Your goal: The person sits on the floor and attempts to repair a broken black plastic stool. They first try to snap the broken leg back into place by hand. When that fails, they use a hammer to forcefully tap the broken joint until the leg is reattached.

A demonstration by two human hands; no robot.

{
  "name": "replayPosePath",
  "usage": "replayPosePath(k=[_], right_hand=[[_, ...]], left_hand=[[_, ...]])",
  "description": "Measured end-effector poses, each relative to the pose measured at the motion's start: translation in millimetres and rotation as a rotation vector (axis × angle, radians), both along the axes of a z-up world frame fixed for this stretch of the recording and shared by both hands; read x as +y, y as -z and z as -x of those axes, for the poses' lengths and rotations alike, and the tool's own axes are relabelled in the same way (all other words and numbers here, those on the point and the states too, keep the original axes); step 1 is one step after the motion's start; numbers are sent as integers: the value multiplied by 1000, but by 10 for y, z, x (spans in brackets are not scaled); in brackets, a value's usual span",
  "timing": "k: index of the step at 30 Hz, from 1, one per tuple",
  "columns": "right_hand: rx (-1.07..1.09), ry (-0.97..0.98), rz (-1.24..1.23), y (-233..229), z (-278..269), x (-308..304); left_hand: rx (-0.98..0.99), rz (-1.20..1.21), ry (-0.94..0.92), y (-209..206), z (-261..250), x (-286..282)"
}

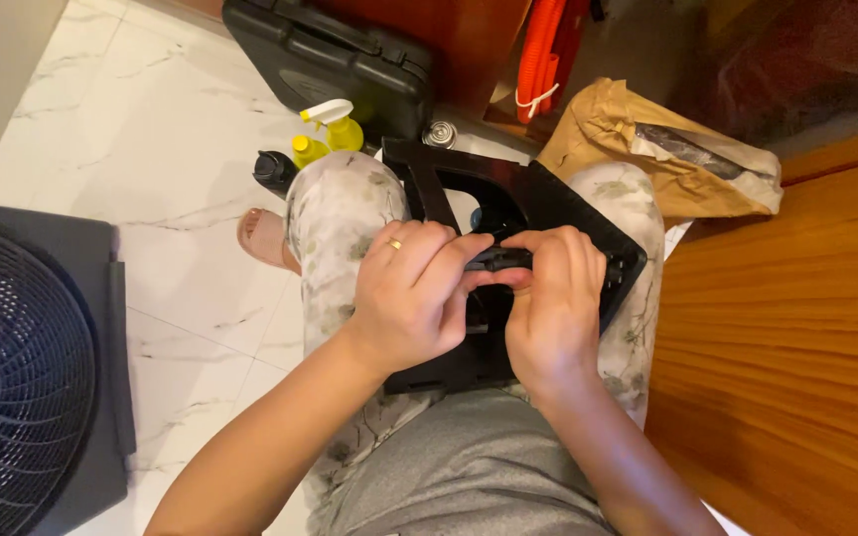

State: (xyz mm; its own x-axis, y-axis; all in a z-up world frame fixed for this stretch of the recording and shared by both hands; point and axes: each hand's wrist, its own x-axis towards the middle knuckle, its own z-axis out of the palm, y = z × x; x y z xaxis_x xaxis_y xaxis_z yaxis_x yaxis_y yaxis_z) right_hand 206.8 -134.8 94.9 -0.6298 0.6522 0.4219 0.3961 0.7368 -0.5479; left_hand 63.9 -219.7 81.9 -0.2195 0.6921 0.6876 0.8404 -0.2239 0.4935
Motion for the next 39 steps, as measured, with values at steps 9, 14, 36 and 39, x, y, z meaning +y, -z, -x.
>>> replayPosePath(k=[9,14,36,39], right_hand=[[-26,14,26,-16,40,44],[139,-24,17,56,-172,-29],[975,-64,1734,801,30,-77],[874,-195,1592,700,0,-74]], left_hand=[[0,17,-33,0,-24,14],[-5,70,22,-212,174,-66],[-2063,261,204,312,229,-85],[-2187,279,108,304,86,-106]])
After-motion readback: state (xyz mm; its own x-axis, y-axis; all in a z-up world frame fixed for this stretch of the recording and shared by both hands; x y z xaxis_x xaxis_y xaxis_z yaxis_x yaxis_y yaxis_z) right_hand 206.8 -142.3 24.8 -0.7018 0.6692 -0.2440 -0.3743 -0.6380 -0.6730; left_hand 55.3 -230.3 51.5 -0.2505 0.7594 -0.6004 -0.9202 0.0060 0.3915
